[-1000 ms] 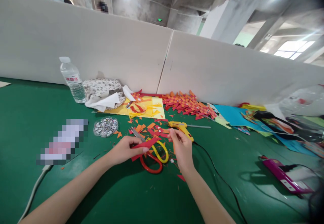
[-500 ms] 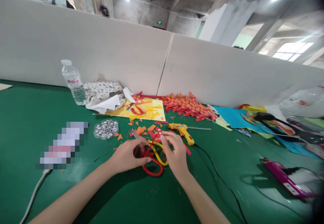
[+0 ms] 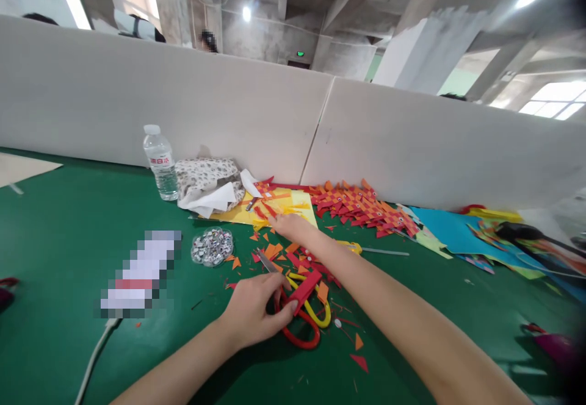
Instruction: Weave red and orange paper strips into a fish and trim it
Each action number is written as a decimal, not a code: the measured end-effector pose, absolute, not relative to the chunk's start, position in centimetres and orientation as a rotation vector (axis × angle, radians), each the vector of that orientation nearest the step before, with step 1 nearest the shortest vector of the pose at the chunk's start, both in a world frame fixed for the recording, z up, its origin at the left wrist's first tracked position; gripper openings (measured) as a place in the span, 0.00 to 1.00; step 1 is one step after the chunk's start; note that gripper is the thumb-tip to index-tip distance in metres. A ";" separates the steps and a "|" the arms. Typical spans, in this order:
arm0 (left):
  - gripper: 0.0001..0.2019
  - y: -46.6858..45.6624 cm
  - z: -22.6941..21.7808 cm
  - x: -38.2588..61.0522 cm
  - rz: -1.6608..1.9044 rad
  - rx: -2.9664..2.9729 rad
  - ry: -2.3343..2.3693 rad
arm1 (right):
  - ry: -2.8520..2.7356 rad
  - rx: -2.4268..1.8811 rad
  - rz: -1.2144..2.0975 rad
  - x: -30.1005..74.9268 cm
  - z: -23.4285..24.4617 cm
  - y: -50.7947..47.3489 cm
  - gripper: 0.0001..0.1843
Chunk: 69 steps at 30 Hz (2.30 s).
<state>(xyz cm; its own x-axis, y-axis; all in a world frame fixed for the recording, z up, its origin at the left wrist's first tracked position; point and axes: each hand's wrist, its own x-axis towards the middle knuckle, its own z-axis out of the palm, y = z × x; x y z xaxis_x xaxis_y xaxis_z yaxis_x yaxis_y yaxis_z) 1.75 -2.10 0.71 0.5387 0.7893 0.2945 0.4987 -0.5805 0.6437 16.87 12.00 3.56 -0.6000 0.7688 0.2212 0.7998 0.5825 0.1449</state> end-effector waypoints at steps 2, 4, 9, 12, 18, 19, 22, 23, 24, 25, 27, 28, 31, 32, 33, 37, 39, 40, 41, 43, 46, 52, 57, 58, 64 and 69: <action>0.09 -2.2 0.7 1.8 0.795 2.304 1.024 | -2.703 -1.321 -0.357 17.3 4.0 13.1 0.14; 0.08 -2.3 0.5 1.9 0.798 2.319 0.998 | -2.713 -1.320 -0.371 17.7 5.0 14.1 0.16; 0.08 -2.5 0.0 2.2 0.806 2.344 0.979 | -2.700 -1.364 -0.364 18.2 8.2 16.8 0.19; 0.07 -2.4 -0.1 2.2 0.812 2.349 0.992 | -2.708 -1.402 -0.350 17.9 9.4 17.8 0.20; 0.06 -2.3 0.0 2.0 0.830 2.361 1.004 | -2.810 -1.483 -0.182 17.7 8.4 16.4 0.14; 0.06 -2.4 0.0 2.0 0.828 2.363 1.001 | -2.829 -1.511 -0.124 18.0 8.0 16.1 0.11; 0.07 -2.3 -0.1 2.0 0.836 2.365 0.996 | -2.822 -1.654 0.064 19.7 6.9 15.6 0.08; 0.07 -2.3 -0.1 2.0 0.839 2.367 0.996 | -2.785 -1.711 0.114 20.5 6.7 15.6 0.08; 0.07 -2.3 -0.2 2.0 0.844 2.370 0.999 | -2.733 -1.770 0.159 21.4 6.7 15.7 0.08; 0.08 -2.3 -0.2 2.0 0.847 2.372 1.004 | -2.667 -1.825 0.199 22.4 6.7 15.9 0.08; 0.07 -2.2 -0.3 2.0 0.847 2.375 1.014 | -2.513 -1.922 0.280 24.2 7.0 16.3 0.11; 0.07 -2.2 -0.4 2.0 0.847 2.375 1.017 | -2.428 -1.961 0.325 25.0 7.1 16.4 0.12; 0.06 -2.2 -0.4 2.0 0.839 2.375 1.015 | -2.177 -2.022 0.509 26.3 7.4 16.5 0.13; 0.06 -2.3 -0.4 1.9 0.836 2.376 1.012 | -2.101 -2.013 0.589 26.4 7.4 16.3 0.12; 0.06 -2.3 -0.4 1.9 0.829 2.377 1.007 | -2.033 -1.990 0.675 26.4 7.5 16.0 0.11; 0.05 -2.4 -0.2 1.9 0.805 2.380 0.988 | -1.825 -1.781 1.013 24.9 7.9 14.3 0.13; 0.05 -2.4 -0.3 2.0 0.802 2.382 0.983 | -1.757 -1.669 1.164 23.8 8.2 13.3 0.13; 0.05 -2.4 -0.3 2.0 0.802 2.383 0.982 | -1.730 -1.623 1.231 23.3 8.3 12.9 0.13; 0.05 -2.3 -0.3 1.9 0.803 2.383 0.981 | -1.707 -1.584 1.293 22.9 8.5 12.5 0.13; 0.05 -2.3 -0.4 1.9 0.807 2.383 0.981 | -1.673 -1.520 1.391 22.2 8.8 12.1 0.14; 0.06 -2.3 -0.6 1.9 0.816 2.383 0.976 | -1.633 -1.458 1.455 21.7 9.0 12.1 0.15; 0.05 -2.3 -0.7 1.8 0.837 2.401 0.971 | -1.514 -1.516 1.230 22.5 8.7 13.9 0.11; 0.06 -2.3 -0.4 1.9 0.848 2.423 0.938 | -1.466 -1.772 0.980 24.9 7.6 15.8 0.09; 0.06 -2.3 -0.4 2.0 0.849 2.427 0.932 | -1.478 -1.839 0.960 25.5 7.2 16.1 0.11; 0.06 -2.3 -0.3 2.1 0.813 2.417 0.946 | -1.648 -2.097 0.860 28.0 5.6 16.9 0.16; 0.06 -2.0 -0.4 2.0 0.824 2.426 0.965 | -1.847 -2.141 0.620 28.3 5.1 16.5 0.15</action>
